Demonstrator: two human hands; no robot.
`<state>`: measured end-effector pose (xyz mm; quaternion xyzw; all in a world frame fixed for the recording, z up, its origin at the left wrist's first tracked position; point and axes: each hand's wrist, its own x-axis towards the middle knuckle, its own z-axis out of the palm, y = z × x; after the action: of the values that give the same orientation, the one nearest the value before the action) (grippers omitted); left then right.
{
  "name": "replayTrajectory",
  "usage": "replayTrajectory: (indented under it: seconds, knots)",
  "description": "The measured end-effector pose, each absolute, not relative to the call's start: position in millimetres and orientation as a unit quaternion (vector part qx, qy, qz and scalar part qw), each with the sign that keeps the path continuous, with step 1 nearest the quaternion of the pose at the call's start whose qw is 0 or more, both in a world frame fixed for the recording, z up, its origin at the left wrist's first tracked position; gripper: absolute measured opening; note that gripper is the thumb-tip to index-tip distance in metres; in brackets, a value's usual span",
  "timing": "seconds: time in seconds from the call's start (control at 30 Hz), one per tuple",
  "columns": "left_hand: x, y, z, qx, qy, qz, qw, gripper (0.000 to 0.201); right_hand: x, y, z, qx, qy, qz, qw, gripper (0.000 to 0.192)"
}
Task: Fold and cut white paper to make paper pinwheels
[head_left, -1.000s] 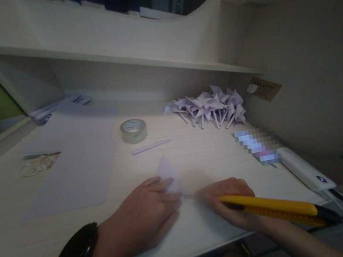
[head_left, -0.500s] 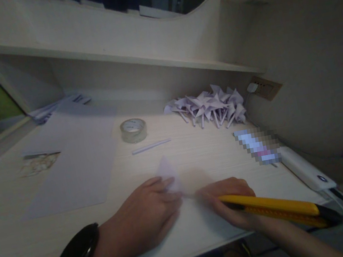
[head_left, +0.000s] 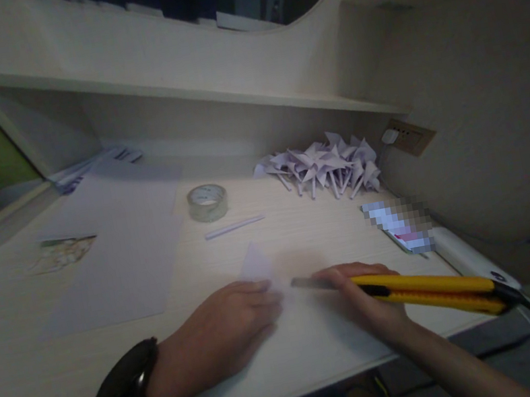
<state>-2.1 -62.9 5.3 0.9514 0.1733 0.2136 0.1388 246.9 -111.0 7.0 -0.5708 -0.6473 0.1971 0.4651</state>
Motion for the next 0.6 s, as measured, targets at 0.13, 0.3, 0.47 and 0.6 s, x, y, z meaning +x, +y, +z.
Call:
replayTrajectory:
  seconds: [0.13, 0.3, 0.47, 0.6]
  knots:
    - [-7, -57, 15, 0.952, 0.185, 0.214, 0.119, 0.028, 250, -109, 3, -0.593, -0.628, 0.175, 0.472, 0.021]
    - [-18, -47, 19, 0.949, 0.201, 0.22, 0.107, 0.033, 249, -108, 2, -0.604, -0.625, 0.168, 0.466, 0.021]
    - [-22, -45, 25, 0.96, 0.169, 0.17, 0.148, 0.052, 247, -106, 0, -0.599, -0.611, 0.168, 0.489, 0.021]
    - [-19, -48, 25, 0.966, 0.177, 0.151, 0.112, 0.04, 246, -105, -2, -0.604, -0.601, 0.169, 0.495, 0.022]
